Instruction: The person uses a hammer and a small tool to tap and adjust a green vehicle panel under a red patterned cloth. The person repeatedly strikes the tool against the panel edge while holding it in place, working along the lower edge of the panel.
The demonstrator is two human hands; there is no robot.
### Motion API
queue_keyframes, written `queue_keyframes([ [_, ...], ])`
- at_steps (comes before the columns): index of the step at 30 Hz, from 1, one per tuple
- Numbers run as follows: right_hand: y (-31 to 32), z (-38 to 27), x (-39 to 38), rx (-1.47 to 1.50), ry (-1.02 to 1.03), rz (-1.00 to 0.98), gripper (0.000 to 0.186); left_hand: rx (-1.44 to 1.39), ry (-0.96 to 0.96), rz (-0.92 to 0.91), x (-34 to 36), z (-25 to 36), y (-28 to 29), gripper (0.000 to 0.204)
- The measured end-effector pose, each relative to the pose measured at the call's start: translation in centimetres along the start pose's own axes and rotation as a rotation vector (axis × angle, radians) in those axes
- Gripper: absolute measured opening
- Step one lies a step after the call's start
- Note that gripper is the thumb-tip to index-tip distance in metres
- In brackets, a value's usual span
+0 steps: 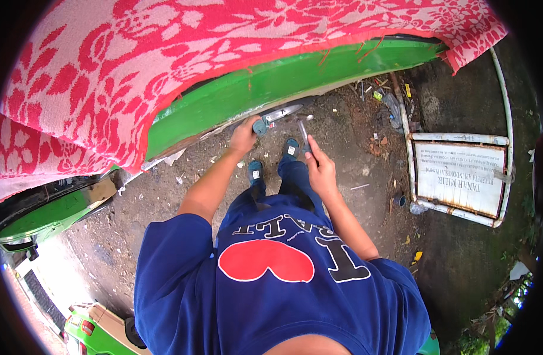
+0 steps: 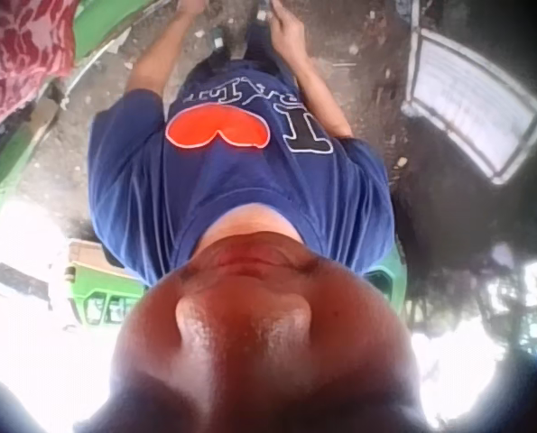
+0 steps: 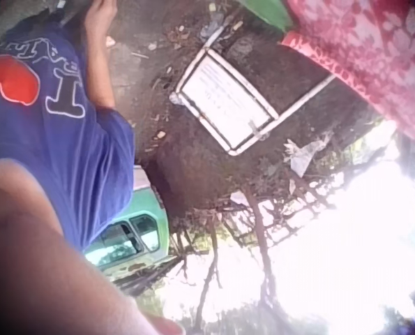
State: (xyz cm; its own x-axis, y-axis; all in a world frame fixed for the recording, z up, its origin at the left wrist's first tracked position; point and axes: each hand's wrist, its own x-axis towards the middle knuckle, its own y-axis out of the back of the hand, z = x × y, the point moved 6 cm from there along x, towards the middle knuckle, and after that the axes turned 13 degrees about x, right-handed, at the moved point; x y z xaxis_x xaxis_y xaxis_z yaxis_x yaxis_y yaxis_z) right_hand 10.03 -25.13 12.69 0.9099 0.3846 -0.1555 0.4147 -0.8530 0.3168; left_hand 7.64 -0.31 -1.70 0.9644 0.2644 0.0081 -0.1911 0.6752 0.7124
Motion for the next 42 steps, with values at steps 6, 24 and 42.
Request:
queue_keyframes([
  [6,1.8,-0.4,0.2,0.096,0.023,0.058,0.048,-0.02,-0.171,0.013,0.1,3.9,1.0,0.047],
  [24,2.2,-0.6,-0.8,0.095,0.002,0.067,0.048,-0.064,-0.18,0.077,1.5,3.6,0.1,0.053],
  [42,0.4,-4.5,0.4,-0.07,0.392,0.017,0.048,-0.131,-0.035,0.147,4.1,3.2,1.1,0.039],
])
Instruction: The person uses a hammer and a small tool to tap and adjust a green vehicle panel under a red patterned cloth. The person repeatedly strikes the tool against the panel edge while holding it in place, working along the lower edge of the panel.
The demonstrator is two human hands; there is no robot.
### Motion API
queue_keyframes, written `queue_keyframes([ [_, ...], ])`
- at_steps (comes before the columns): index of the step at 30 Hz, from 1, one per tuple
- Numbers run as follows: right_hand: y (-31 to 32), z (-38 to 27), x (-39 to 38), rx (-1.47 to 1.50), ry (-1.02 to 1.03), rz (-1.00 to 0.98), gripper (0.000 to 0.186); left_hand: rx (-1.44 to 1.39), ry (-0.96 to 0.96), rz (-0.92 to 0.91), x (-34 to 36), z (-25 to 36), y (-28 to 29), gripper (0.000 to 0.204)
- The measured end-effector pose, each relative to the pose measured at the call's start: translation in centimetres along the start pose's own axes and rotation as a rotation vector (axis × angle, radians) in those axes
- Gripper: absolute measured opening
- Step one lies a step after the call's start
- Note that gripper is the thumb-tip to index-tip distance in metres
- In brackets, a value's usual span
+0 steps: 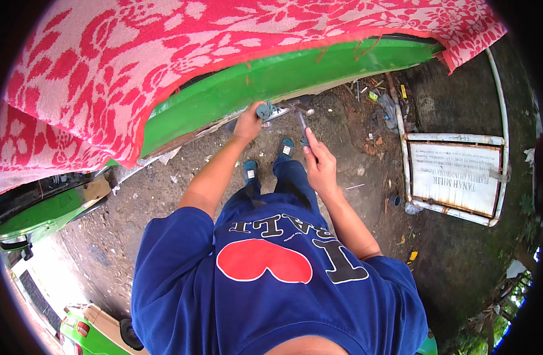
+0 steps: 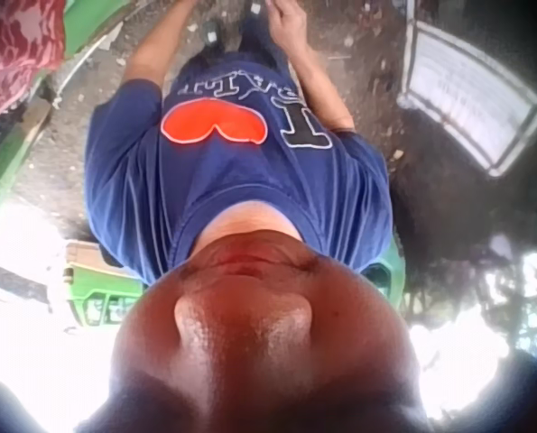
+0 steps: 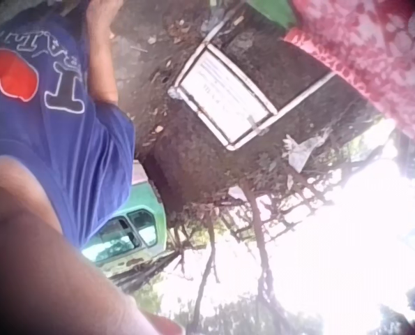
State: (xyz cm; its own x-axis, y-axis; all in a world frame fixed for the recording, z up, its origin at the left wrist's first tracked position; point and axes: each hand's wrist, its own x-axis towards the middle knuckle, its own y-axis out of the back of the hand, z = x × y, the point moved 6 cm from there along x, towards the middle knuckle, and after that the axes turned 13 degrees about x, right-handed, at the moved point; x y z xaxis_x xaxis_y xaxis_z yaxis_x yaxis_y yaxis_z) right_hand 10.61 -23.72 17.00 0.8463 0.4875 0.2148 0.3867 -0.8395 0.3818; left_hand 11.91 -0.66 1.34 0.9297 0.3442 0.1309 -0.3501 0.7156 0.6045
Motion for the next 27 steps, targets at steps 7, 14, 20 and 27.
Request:
queue_keyframes([
  [7,-3.0,1.4,2.6,-0.051,-0.043,-0.083,0.047,0.134,0.015,-0.098,-0.6,0.1,-2.2,0.036],
  [14,0.8,3.1,-0.1,0.124,-0.256,0.028,0.049,0.03,-0.046,-0.022,-1.6,1.5,-0.3,0.041],
  [20,0.9,4.3,-2.7,0.176,-0.41,0.042,0.05,0.049,-0.062,-0.034,-2.6,1.4,-0.4,0.043],
  [27,1.0,4.3,-3.1,0.195,-0.457,0.028,0.048,0.037,-0.088,0.02,-2.4,1.1,-0.1,0.043],
])
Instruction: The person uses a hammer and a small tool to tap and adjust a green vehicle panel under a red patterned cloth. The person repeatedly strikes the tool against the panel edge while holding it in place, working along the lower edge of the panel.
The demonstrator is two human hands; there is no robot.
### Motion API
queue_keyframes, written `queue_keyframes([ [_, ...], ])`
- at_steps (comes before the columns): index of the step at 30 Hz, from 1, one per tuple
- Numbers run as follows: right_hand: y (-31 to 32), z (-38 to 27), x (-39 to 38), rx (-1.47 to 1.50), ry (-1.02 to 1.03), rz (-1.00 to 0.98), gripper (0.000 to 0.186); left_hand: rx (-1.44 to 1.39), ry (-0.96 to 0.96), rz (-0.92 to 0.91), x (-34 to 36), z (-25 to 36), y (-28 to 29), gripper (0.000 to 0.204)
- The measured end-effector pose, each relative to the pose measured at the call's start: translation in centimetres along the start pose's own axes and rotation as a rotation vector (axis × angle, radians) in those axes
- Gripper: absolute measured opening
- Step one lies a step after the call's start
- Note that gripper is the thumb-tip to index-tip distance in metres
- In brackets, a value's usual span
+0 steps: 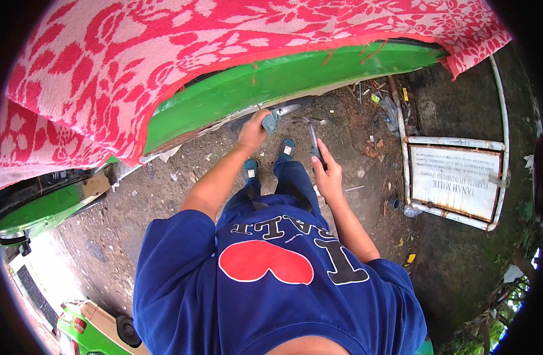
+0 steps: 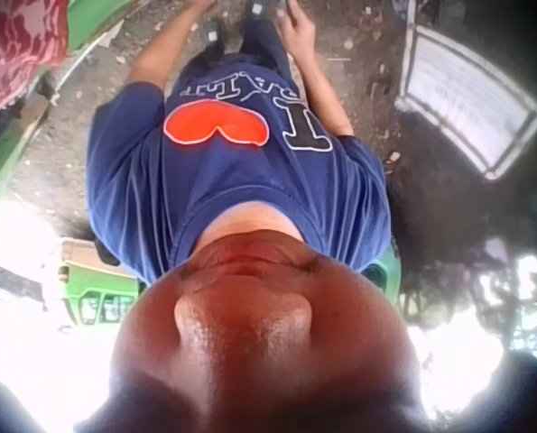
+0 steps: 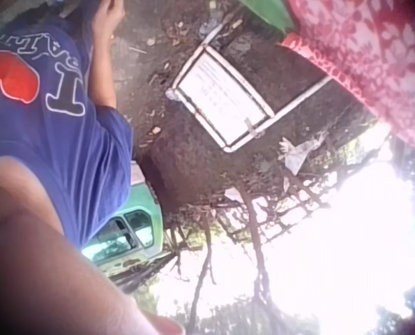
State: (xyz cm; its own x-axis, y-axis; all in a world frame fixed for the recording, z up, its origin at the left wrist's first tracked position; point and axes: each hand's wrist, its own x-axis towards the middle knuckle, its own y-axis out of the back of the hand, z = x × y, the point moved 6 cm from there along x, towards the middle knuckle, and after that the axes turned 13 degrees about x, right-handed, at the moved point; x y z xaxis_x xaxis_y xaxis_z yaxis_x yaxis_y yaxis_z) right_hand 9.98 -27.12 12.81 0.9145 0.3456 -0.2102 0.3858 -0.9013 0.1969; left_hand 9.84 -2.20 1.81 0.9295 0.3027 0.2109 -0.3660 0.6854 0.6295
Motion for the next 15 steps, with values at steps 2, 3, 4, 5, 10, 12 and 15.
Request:
queue_keyframes([
  [2,-0.2,-0.2,0.1,0.001,-0.018,-0.013,0.048,-0.004,0.005,0.002,0.2,-0.3,-0.1,0.042],
  [3,-0.3,-0.2,0.2,-0.014,-0.006,-0.02,0.049,-0.005,0.012,-0.003,0.3,-0.4,-0.2,0.042],
  [4,-0.5,-0.6,0.4,-0.032,0.026,-0.026,0.05,-0.007,0.018,-0.009,0.4,-0.4,-0.2,0.042],
  [5,-0.7,-1.0,0.5,-0.049,0.058,-0.032,0.051,-0.012,0.035,-0.017,0.6,-0.4,-0.3,0.041],
  [10,-1.9,-4.7,0.8,-0.047,0.099,-0.047,0.059,-0.07,0.121,-0.007,1.3,-1.1,-0.3,0.032],
  [12,-2.0,-5.0,1.0,-0.072,0.168,-0.082,0.06,-0.052,0.14,0.005,1.9,-1.5,-0.1,0.037],
  [15,-2.3,-5.9,1.3,-0.105,0.317,-0.102,0.059,-0.025,0.176,0.002,2.6,-1.6,0.0,0.038],
])
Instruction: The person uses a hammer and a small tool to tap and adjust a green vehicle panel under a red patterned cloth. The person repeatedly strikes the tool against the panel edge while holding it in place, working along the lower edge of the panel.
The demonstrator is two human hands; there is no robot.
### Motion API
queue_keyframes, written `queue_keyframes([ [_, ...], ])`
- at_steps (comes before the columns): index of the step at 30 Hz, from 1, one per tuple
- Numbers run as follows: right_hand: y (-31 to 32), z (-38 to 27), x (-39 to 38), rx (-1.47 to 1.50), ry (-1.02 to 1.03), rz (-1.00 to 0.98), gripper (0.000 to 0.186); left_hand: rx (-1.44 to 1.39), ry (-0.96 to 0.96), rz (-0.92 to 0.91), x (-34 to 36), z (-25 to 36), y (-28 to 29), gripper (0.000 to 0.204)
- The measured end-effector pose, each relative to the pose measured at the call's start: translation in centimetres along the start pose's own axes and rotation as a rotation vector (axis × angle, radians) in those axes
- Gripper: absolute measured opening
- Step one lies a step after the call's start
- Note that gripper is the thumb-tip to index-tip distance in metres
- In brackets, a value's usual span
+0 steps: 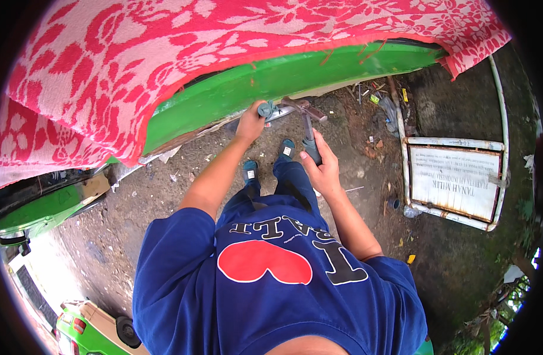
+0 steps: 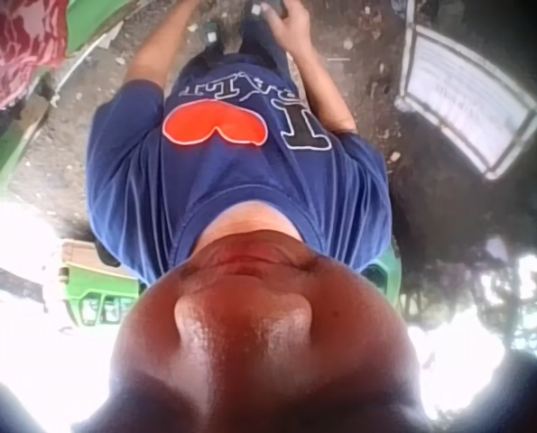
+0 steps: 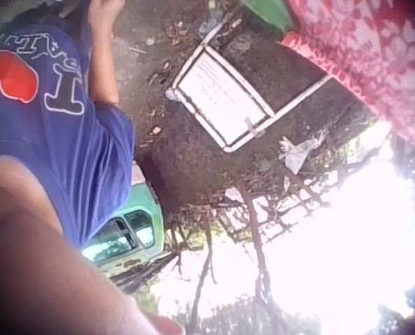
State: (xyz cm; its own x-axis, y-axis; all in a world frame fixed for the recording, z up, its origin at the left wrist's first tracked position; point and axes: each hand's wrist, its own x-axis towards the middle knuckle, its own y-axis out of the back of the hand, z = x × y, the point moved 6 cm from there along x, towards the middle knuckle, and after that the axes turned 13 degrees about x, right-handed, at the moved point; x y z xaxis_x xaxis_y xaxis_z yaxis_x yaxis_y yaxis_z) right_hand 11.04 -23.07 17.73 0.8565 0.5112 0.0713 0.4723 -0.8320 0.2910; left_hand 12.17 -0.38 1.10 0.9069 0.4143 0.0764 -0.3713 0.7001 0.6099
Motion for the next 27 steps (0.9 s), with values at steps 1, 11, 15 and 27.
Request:
queue_keyframes([
  [1,0.0,-0.6,0.1,-0.015,0.055,0.002,0.058,0.008,0.012,-0.007,0.1,0.0,-0.2,0.037],
  [11,-0.8,0.3,0.0,-0.018,0.032,0.015,0.051,0.011,-0.051,-0.05,-1.0,-2.1,0.0,0.043],
  [15,0.8,2.2,-0.4,0.057,-0.209,0.122,0.05,0.116,-0.196,-0.157,-3.5,0.8,0.2,0.047],
  [27,2.6,4.4,-2.4,0.02,-0.295,0.176,0.044,0.127,-0.185,-0.145,-3.6,1.2,-0.3,0.052],
])
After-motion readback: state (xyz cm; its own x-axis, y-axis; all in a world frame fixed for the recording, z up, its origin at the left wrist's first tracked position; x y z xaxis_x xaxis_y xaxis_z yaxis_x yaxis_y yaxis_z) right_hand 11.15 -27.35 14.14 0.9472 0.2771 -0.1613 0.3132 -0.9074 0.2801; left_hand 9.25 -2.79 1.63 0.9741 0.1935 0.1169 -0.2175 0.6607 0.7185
